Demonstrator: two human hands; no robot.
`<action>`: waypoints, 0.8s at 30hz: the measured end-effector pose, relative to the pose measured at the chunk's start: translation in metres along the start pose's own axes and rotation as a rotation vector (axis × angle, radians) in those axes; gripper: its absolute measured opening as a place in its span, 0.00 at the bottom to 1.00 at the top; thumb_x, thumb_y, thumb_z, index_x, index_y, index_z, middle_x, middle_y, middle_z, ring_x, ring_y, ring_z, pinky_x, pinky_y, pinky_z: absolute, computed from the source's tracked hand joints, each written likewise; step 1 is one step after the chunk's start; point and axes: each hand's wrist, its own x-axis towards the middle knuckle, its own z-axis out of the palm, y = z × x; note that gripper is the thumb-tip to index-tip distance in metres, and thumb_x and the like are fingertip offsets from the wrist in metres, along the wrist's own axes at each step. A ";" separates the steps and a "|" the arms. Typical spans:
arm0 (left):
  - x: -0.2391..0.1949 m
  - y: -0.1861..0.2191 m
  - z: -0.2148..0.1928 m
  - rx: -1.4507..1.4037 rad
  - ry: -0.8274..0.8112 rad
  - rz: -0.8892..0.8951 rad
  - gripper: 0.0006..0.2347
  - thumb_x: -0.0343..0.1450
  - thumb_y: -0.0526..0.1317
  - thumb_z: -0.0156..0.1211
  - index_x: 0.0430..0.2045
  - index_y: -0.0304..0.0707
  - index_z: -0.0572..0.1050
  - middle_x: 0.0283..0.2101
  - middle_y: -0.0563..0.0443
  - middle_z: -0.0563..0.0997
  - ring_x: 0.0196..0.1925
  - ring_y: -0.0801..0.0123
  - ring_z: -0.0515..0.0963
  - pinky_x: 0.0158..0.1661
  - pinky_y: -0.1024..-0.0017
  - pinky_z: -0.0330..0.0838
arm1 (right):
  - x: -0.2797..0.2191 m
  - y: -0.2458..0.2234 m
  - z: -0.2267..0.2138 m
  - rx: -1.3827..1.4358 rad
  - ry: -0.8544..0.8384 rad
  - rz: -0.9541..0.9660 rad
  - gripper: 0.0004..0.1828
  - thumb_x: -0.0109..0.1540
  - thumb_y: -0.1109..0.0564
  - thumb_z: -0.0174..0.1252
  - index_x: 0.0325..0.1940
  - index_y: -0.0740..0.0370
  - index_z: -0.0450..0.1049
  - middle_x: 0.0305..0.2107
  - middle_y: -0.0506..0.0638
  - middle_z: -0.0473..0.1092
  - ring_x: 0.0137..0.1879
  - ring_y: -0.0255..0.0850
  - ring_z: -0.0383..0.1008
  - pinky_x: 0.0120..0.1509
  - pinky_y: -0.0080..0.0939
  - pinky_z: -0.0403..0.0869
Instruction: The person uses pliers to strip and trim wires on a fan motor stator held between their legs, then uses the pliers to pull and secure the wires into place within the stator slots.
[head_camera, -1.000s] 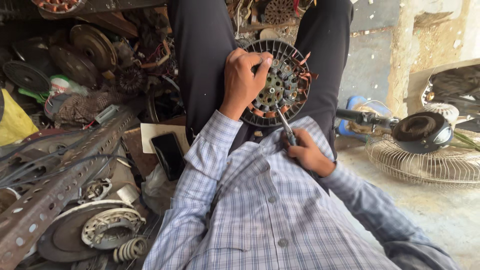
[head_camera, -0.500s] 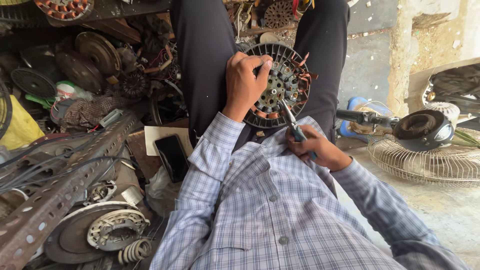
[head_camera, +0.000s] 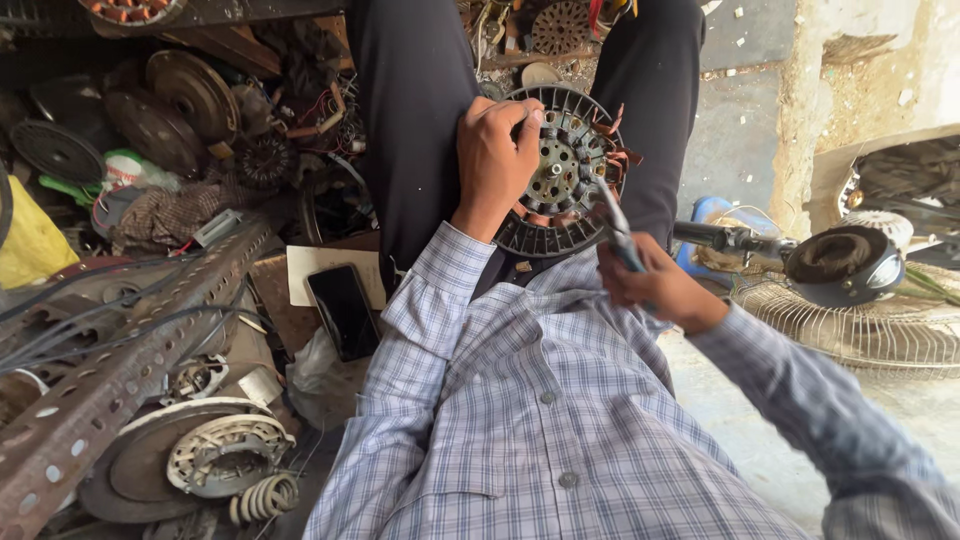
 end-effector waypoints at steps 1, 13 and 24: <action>0.000 0.000 0.000 -0.007 -0.006 0.005 0.06 0.72 0.37 0.62 0.29 0.34 0.82 0.30 0.50 0.85 0.34 0.56 0.77 0.42 0.60 0.70 | -0.007 -0.003 0.000 0.433 -0.148 0.079 0.13 0.51 0.66 0.56 0.32 0.57 0.59 0.22 0.40 0.56 0.26 0.30 0.54 0.30 0.36 0.56; -0.009 0.025 -0.011 -0.005 0.013 0.008 0.04 0.72 0.34 0.61 0.33 0.32 0.81 0.38 0.46 0.85 0.39 0.55 0.78 0.48 0.61 0.70 | 0.039 -0.048 -0.022 1.015 -0.238 0.166 0.13 0.50 0.65 0.48 0.36 0.54 0.57 0.26 0.39 0.52 0.31 0.31 0.51 0.34 0.34 0.53; 0.008 0.034 -0.020 0.089 -0.073 0.078 0.07 0.72 0.39 0.64 0.27 0.35 0.81 0.37 0.50 0.84 0.39 0.56 0.79 0.47 0.59 0.69 | 0.077 -0.065 -0.062 0.664 -0.197 0.370 0.10 0.49 0.63 0.49 0.32 0.54 0.59 0.23 0.40 0.55 0.27 0.31 0.53 0.28 0.32 0.55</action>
